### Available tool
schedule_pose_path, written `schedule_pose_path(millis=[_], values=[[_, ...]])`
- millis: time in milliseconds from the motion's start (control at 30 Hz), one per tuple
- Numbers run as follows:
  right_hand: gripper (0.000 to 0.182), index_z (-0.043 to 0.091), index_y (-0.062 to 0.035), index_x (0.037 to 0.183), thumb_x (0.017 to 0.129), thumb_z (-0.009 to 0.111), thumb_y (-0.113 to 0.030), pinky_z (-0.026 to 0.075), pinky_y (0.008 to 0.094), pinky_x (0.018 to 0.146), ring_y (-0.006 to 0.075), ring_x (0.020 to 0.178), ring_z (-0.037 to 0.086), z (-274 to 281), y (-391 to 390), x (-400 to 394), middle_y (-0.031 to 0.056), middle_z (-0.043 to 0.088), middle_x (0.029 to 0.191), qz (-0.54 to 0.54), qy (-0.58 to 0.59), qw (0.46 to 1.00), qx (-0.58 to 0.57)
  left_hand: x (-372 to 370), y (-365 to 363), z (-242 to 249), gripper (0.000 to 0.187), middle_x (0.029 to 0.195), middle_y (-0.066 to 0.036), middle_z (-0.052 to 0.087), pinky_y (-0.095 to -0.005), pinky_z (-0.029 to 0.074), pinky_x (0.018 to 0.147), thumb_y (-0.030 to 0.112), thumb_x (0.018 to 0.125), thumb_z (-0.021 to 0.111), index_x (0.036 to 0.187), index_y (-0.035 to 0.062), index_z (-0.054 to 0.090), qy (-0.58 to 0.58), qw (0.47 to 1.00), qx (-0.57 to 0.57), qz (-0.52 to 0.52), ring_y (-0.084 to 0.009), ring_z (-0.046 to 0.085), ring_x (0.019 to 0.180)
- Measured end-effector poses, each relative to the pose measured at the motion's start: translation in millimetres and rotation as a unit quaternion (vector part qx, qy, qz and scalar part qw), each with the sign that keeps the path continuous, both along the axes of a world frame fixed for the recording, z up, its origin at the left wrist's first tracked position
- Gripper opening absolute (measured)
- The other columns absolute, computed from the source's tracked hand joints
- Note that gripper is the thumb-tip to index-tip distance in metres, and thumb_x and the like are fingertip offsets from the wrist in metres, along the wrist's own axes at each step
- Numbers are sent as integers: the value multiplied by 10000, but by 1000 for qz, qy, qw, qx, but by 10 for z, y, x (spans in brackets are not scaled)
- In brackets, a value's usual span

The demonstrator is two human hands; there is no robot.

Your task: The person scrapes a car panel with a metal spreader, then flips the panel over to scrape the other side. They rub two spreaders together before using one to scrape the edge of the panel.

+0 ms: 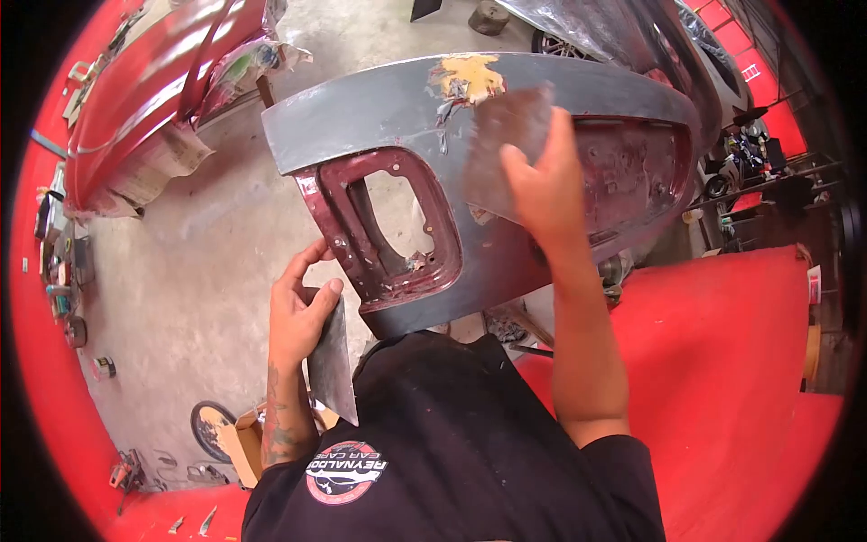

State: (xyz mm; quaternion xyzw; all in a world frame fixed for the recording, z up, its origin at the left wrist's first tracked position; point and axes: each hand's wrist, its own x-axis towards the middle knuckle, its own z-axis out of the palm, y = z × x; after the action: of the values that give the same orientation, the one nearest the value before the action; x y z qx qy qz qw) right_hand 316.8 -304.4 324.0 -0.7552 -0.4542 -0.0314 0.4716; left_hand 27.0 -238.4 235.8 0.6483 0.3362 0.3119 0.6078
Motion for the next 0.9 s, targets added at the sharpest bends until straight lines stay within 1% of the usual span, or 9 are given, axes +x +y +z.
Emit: schedule_pose_path(millis=[67,167,267,400,467,667,733,867,900], values=[[345,463,-7,1137,807,559,-36,502,420,830,342,956,662,-10,-260,172,214,642,1026,-9,75,997,-14,13,-13,29,511,1219,-83,568,-213,461,649,50,859,623,1339,-51,479,-4,1000,-19,7,-61,563,780],[352,466,-10,1136,803,579,-29,507,412,810,321,931,666,-37,-294,-12,193,650,1017,-2,79,997,-3,-8,-19,2,509,1216,-81,570,-217,464,652,50,859,622,1339,-46,482,-3,999,-35,9,-63,566,790],[347,471,-14,1133,807,590,-19,512,398,794,283,895,666,-1,-284,-113,170,660,986,14,77,994,-74,-16,15,44,509,1213,-81,572,-221,468,656,51,859,624,1337,-49,481,0,999,-33,-3,-67,573,797],[341,466,-15,1128,816,599,-54,498,436,792,379,921,664,-37,-345,14,215,660,956,15,179,984,20,-6,19,25,514,1210,-85,575,-223,473,664,55,858,633,1335,-58,479,-12,999,-38,-3,-75,584,810],[326,470,-13,1125,823,586,-47,498,435,791,383,922,662,-41,-325,-179,218,658,975,33,72,996,-39,-12,19,42,513,1211,-86,576,-224,475,666,55,858,634,1334,-57,480,-9,999,-41,-5,-77,586,814],[367,471,-1,1113,792,618,-100,500,447,817,421,947,643,10,-171,204,259,630,1011,-9,162,987,3,-13,19,38,505,1212,-91,579,-219,475,662,55,862,633,1331,-58,484,-9,999,-36,-3,-75,588,804],[357,467,0,1101,788,602,-106,504,468,804,443,932,637,-15,18,35,284,628,980,12,39,999,-7,-15,27,34,504,1210,-92,581,-217,474,655,53,862,632,1331,-58,483,-2,999,-36,-5,-72,586,794],[366,442,10,1098,778,583,-100,489,526,787,508,921,600,131,125,-39,315,625,943,5,24,994,-103,-21,19,52,500,1202,-93,589,-214,466,625,41,860,627,1330,-56,486,5,999,-31,-9,-62,574,755],[388,431,2,1117,778,585,-106,479,538,795,507,944,597,119,105,86,323,623,970,39,52,996,-56,-18,13,54,499,1200,-93,591,-214,464,615,37,859,625,1330,-54,488,9,1000,-22,-5,-59,570,742]])
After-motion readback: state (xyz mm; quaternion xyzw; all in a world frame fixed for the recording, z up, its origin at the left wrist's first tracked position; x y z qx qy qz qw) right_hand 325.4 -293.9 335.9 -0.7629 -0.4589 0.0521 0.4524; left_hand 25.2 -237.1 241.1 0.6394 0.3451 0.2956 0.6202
